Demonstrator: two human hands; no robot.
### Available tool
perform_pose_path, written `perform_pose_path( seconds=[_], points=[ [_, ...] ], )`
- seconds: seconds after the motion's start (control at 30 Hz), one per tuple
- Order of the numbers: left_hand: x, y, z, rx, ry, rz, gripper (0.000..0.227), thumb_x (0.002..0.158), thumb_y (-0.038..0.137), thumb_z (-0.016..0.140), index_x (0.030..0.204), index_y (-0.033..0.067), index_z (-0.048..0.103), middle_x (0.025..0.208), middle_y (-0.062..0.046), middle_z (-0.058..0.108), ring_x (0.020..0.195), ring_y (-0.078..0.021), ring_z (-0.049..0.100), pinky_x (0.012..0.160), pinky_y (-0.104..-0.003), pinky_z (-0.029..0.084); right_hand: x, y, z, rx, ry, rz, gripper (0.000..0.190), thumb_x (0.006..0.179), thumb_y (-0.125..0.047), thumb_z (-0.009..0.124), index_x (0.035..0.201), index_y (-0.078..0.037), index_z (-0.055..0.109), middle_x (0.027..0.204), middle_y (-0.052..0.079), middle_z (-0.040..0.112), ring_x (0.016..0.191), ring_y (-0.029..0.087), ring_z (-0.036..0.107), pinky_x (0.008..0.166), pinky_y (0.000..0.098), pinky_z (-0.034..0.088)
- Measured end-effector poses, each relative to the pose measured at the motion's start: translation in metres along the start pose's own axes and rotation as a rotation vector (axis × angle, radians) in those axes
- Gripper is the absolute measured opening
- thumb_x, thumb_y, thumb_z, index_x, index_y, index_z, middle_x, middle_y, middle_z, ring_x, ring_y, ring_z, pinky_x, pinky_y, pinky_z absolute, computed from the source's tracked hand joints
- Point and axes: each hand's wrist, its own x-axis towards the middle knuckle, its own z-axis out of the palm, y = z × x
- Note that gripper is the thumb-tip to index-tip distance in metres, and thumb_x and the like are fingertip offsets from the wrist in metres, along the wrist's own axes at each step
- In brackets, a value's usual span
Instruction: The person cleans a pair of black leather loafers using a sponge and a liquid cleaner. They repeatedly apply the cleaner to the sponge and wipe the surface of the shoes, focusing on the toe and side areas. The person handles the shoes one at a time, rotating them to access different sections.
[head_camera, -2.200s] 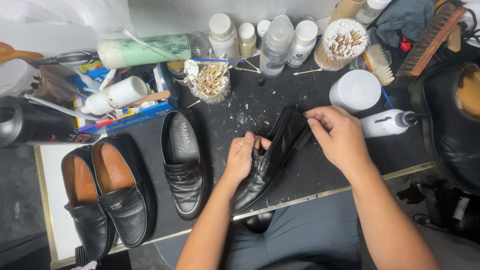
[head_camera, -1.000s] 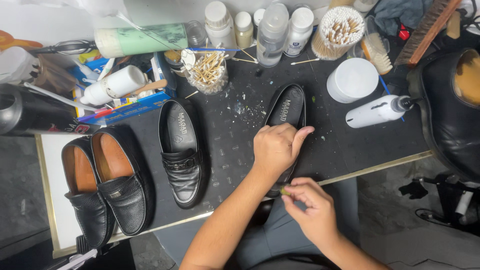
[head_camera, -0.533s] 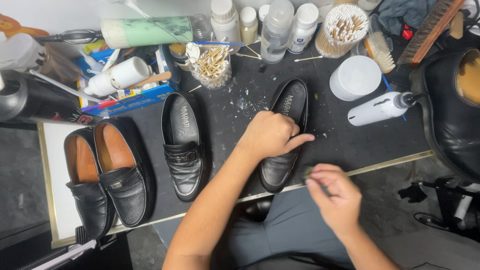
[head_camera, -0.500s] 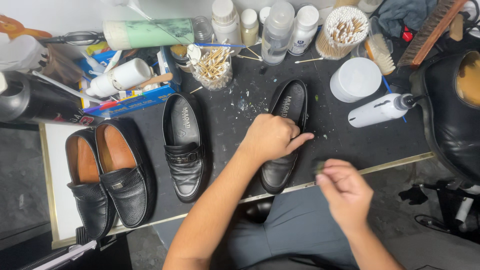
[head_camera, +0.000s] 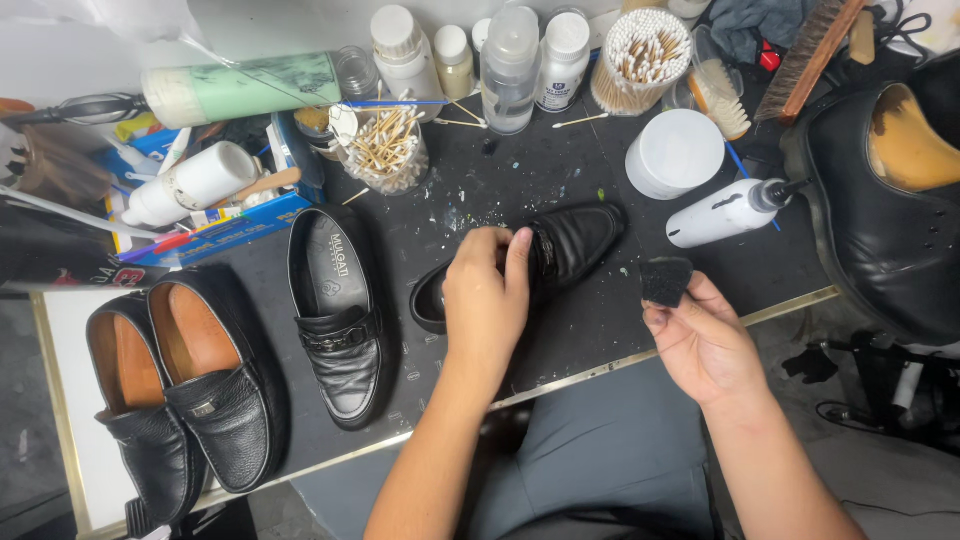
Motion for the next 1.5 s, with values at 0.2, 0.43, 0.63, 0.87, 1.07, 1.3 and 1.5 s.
perform_pose_path(
  seconds=[0.2,0.43,0.63,0.87,1.07,1.3,1.5],
  points=[
    [-0.056,0.016,-0.010,-0.281,-0.209,0.148,0.036,0.083,0.011,0.084,0.110,-0.0008,0.063,0.104,-0.011,0.064,0.090,-0.0185,0.065,0.077,-0.031,0.056,-0.012,0.000,0.006,-0.039,-0.023,0.195,0.021,0.095,0.000,0.064,0.115,-0.005,0.066,0.115,0.014,0.070,0.096,0.018,0.062,0.079,0.0297,0.048],
    [-0.086,-0.015,0.030,-0.515,-0.332,0.152,0.053,0.081,0.009,0.089,0.130,0.0064,0.068,0.119,-0.009,0.067,0.091,-0.0125,0.064,0.074,-0.024,0.055,-0.018,0.015,-0.015,-0.118,-0.096,0.317,0.012,0.100,-0.001,0.065,0.111,-0.003,0.064,0.108,0.010,0.068,0.096,0.016,0.061,0.081,0.0303,0.048],
    [-0.084,-0.034,0.031,-0.426,-0.297,0.215,0.050,0.078,0.012,0.091,0.123,0.0063,0.070,0.114,-0.006,0.068,0.088,-0.0117,0.065,0.072,-0.023,0.055,-0.012,0.000,0.000,-0.172,-0.025,0.323,0.020,0.103,-0.016,0.058,0.115,0.000,0.061,0.120,0.016,0.066,0.107,0.024,0.061,0.093,0.0379,0.049],
    [-0.081,-0.042,0.033,-0.355,-0.189,0.220,0.049,0.075,0.013,0.093,0.116,0.0018,0.069,0.104,-0.007,0.069,0.076,-0.0105,0.063,0.060,-0.021,0.051,0.011,-0.013,0.055,0.594,0.077,0.221,0.086,0.102,-0.064,0.049,0.144,0.011,0.039,0.139,0.024,0.051,0.120,0.035,0.054,0.098,0.0374,0.047],
    [-0.083,-0.043,0.032,-0.231,-0.102,0.235,0.050,0.070,0.019,0.095,0.111,0.0031,0.071,0.075,-0.003,0.055,0.061,-0.0096,0.054,0.052,-0.024,0.045,0.036,-0.015,0.075,1.029,0.141,0.062,0.098,0.094,-0.069,0.054,0.142,0.014,0.034,0.129,0.025,0.051,0.108,0.034,0.053,0.084,0.0367,0.048],
    [-0.084,-0.039,0.029,-0.195,-0.063,0.231,0.049,0.071,0.017,0.094,0.112,0.0021,0.071,0.072,-0.002,0.050,0.059,-0.0099,0.050,0.052,-0.024,0.042,0.055,-0.020,0.048,1.150,0.049,0.138,0.068,0.097,-0.048,0.064,0.136,0.005,0.047,0.123,0.020,0.055,0.100,0.029,0.056,0.077,0.0359,0.049],
    [-0.085,-0.038,0.030,-0.192,-0.070,0.197,0.047,0.074,0.016,0.092,0.113,0.0022,0.071,0.074,-0.002,0.051,0.061,-0.0091,0.050,0.053,-0.024,0.044,0.042,-0.017,0.037,0.872,0.199,-0.065,0.062,0.097,-0.036,0.062,0.135,0.012,0.048,0.132,0.027,0.057,0.117,0.038,0.061,0.096,0.0423,0.054]
  ],
)
